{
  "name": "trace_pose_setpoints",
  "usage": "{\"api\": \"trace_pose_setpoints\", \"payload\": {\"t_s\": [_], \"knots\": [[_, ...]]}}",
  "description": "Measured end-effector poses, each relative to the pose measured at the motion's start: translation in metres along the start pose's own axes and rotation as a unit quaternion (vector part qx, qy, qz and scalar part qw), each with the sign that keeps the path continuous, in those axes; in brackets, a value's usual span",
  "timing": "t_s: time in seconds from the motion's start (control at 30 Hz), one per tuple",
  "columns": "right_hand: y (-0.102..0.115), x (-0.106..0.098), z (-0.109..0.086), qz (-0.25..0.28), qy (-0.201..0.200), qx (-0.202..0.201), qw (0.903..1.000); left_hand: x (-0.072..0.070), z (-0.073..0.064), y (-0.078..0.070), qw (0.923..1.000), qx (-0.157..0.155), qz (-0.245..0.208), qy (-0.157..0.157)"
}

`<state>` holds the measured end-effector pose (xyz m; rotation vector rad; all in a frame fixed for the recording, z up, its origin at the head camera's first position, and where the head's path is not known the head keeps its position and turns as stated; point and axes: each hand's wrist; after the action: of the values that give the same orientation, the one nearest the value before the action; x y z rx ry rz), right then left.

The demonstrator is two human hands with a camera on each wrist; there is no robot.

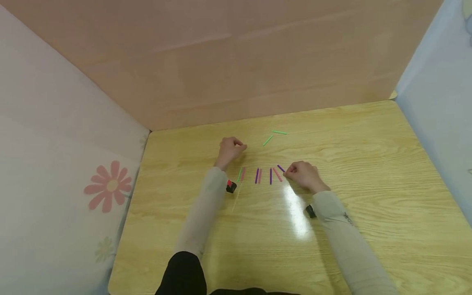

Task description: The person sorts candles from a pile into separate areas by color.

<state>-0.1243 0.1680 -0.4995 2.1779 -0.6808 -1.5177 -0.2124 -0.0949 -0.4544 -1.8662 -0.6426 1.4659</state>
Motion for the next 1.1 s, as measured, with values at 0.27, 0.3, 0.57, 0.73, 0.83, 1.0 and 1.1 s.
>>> {"api": "trace_pose_setpoints", "payload": {"t_s": [0.27,0.3,0.57,0.73,0.83,1.0,1.1], "knots": [[-0.003,-0.004,0.002,-0.009,-0.003,-0.004,1.0000,-0.013,-0.029,0.015,0.9998,-0.007,0.000,0.021],[-0.003,-0.005,0.002,-0.010,-0.004,-0.004,0.9999,-0.013,-0.031,0.017,0.9997,-0.008,0.001,0.022],[-0.005,-0.005,0.002,-0.010,-0.005,-0.005,0.9999,-0.004,-0.050,0.032,0.9992,-0.027,0.000,0.029],[-0.005,-0.004,0.001,-0.010,-0.007,-0.001,0.9999,0.003,-0.061,0.040,0.9983,-0.040,-0.005,0.043],[-0.005,-0.005,-0.001,-0.006,-0.004,0.001,1.0000,0.008,-0.065,0.044,0.9977,-0.051,-0.005,0.044],[-0.005,-0.006,-0.002,0.001,0.004,0.006,1.0000,0.016,-0.069,0.048,0.9977,-0.056,0.020,0.034],[-0.005,-0.006,-0.003,0.003,0.004,0.008,1.0000,0.019,-0.070,0.048,0.9977,-0.052,0.033,0.028]]}}
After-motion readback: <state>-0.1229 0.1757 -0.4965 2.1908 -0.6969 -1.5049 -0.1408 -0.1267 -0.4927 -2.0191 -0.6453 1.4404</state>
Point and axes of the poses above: each hand's wrist, its own z-axis towards the middle knuckle, its own x-axis out of the palm, y = z × x, and after that the axes turned 10 degrees about x, right-handed
